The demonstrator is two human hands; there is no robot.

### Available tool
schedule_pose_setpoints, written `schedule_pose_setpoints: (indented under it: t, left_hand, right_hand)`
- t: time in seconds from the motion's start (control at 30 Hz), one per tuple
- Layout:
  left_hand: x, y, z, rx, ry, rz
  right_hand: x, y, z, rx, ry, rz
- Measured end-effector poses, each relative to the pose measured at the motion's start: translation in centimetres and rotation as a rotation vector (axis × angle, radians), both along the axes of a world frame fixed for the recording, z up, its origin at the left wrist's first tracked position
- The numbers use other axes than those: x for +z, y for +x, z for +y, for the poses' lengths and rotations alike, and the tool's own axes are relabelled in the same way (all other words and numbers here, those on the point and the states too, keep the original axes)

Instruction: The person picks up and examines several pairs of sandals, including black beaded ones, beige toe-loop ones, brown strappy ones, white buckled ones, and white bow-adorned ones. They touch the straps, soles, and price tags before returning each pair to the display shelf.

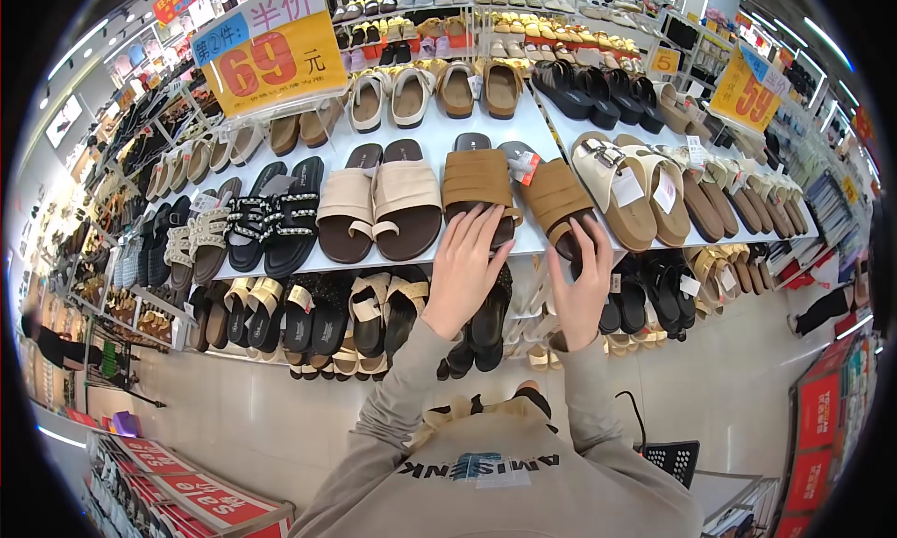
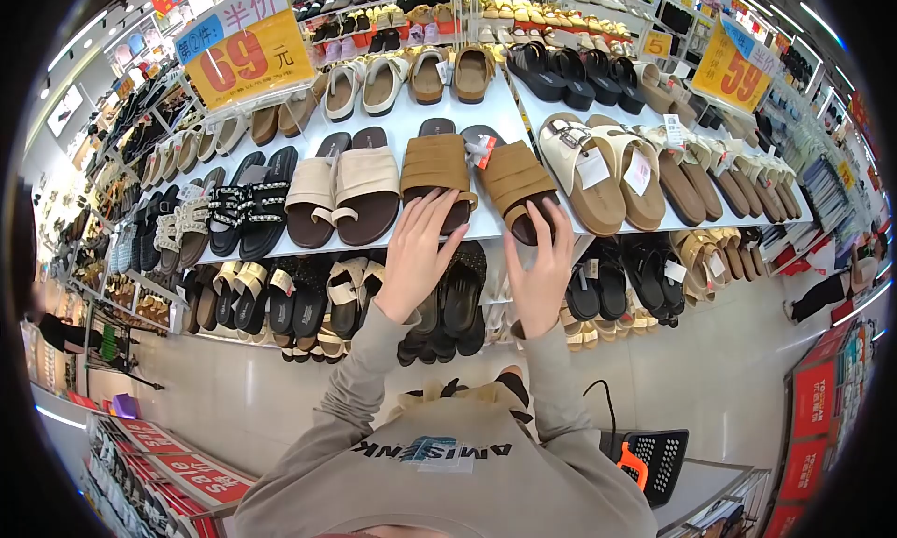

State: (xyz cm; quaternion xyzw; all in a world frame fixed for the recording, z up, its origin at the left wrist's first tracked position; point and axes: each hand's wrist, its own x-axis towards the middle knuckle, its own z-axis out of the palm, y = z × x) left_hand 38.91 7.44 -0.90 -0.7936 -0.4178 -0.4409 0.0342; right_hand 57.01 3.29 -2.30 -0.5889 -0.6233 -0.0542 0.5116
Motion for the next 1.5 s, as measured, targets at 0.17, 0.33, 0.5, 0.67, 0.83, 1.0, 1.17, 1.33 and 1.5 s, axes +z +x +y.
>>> schedule_pose_setpoints:
  t: [0.17, 0.33, 0.5, 0.67, 0.83, 1.0, 1.17, 1.33, 1.5]
  left_hand:
    - [0.0, -0.2, -0.3, -0.005, 0.005, -0.037]
    - [0.0, 0.0, -0.8, 0.032, 0.004, -0.08]
    - [0.0, 0.4, -0.6, 0.047, 0.0, -0.054]
    - [-0.1, 1.0, -1.4, 0.051, -0.06, -0.117]
    - [1.4, 2.0, -6.4, 0.002, -0.306, -0.279]
    - [3.3, 5.0, -7.9, -0.229, -0.321, -0.342]
    - [4.0, 10.8, -5.8, -0.285, -0.283, -0.234]
    - [2.8, 16.8, -3.5, -0.183, -0.303, -0.153]
    - [2.1, 21.1, -2.1, 0.055, -0.32, -0.154]
  right_hand:
    - [0.5, -0.3, 1.3, -0.011, 0.026, -0.039]
    - [1.0, -3.0, -0.2, 0.075, 0.006, -0.042]
    - [1.1, -2.2, 1.3, 0.063, 0.009, -0.112]
    - [1.2, -0.8, 1.4, 0.135, -0.018, -0.148]
    - [0.4, 1.4, -1.3, 0.253, -0.044, 0.026]
    - [0.3, 5.0, -2.9, 0.101, 0.068, 0.078]
    - [-0.4, 10.1, -3.2, 0.023, 0.0, 0.133]
    - [-1.0, 15.2, -3.0, 0.008, -0.093, -0.028]
    - [-0.5, 19.9, -2.7, 0.131, -0.123, -0.016]
